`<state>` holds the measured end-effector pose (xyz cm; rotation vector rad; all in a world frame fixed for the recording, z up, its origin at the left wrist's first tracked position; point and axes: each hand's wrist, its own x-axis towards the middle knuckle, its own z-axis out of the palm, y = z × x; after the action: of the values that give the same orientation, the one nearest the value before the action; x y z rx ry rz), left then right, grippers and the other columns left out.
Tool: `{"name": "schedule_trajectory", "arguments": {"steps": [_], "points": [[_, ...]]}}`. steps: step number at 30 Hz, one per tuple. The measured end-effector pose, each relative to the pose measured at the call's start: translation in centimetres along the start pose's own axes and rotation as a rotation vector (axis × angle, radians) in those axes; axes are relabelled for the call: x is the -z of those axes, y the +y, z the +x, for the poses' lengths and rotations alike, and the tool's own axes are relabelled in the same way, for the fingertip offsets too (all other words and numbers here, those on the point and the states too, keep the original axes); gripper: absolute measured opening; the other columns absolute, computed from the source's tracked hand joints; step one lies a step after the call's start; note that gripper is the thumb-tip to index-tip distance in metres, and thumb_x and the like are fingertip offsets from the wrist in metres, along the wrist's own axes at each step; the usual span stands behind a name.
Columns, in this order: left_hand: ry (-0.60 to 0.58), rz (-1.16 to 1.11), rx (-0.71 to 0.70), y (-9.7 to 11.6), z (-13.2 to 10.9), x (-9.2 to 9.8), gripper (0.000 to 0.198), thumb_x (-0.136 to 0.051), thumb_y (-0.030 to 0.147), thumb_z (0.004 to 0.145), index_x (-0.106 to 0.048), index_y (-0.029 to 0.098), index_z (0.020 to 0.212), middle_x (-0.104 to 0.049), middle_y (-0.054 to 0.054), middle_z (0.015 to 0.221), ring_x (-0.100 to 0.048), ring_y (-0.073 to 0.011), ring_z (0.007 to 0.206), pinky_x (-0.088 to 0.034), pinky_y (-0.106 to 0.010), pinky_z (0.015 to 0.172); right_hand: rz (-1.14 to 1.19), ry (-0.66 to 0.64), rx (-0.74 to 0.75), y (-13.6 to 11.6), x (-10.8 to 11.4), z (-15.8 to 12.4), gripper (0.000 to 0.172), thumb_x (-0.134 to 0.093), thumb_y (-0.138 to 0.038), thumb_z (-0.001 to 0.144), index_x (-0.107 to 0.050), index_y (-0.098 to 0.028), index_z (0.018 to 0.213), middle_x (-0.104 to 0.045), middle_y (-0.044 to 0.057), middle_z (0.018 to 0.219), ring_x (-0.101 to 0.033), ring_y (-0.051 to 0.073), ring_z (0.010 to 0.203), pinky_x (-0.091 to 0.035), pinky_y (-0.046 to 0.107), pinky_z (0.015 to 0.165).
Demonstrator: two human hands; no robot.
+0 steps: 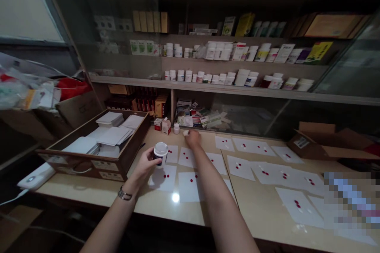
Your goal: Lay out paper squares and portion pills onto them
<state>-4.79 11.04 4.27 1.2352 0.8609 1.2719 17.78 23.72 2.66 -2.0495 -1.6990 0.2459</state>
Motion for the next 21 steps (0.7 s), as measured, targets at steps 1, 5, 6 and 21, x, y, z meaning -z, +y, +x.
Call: {"name": "schedule_trajectory", "arguments": {"steps": [1, 5, 6, 21], "points": [[0.008, 0.01, 0.002, -0.1, 0.0, 0.0, 0.057, -0.083, 0.029, 0.051, -0.063, 0.012, 0.101, -0.069, -0.012, 0.103, -0.062, -0.0247, 0.097, -0.045, -0.034, 0.088, -0.009, -0.007, 0.005, 0.1, 0.1, -0.1, 0.021, -0.059, -0.02, 0.075, -0.066, -0.014, 0.094, -0.069, 0.015, 0.098, -0.059, 0.026, 0.099, -0.038, 0.035, 0.087], [0.027, 0.072, 0.006, -0.6, -0.1, -0.1, 0.059, -0.083, 0.025, 0.049, -0.059, 0.013, 0.103, -0.067, -0.012, 0.106, -0.062, -0.024, 0.099, -0.046, -0.033, 0.088, 0.011, 0.02, 0.087, 0.0, 1.3, -1.4, 0.03, -0.059, -0.017, 0.075, -0.065, -0.016, 0.105, -0.065, 0.016, 0.115, -0.053, 0.026, 0.114, -0.03, 0.039, 0.101], [0.024, 0.102, -0.002, -0.7, -0.1, -0.1, 0.059, -0.082, 0.024, 0.051, -0.058, 0.013, 0.103, -0.067, -0.012, 0.105, -0.062, -0.0236, 0.099, -0.047, -0.033, 0.088, 0.091, 0.033, 0.125, -0.2, 1.5, -2.1, 0.03, -0.057, -0.02, 0.077, -0.064, -0.017, 0.107, -0.063, 0.014, 0.118, -0.052, 0.026, 0.116, -0.03, 0.039, 0.102], [-0.121, 1.031, -0.434, -0.5, 2.3, -2.4, 0.052, -0.059, 0.005, 0.066, -0.061, 0.02, 0.116, -0.058, -0.01, 0.113, -0.051, -0.0263, 0.109, -0.044, -0.044, 0.096, 1.613, -0.306, -0.279, -4.9, -1.3, -10.4, 0.022, -0.047, -0.044, 0.08, -0.049, -0.025, 0.07, -0.061, 0.002, 0.067, -0.062, 0.021, 0.072, -0.054, 0.037, 0.072]]}}
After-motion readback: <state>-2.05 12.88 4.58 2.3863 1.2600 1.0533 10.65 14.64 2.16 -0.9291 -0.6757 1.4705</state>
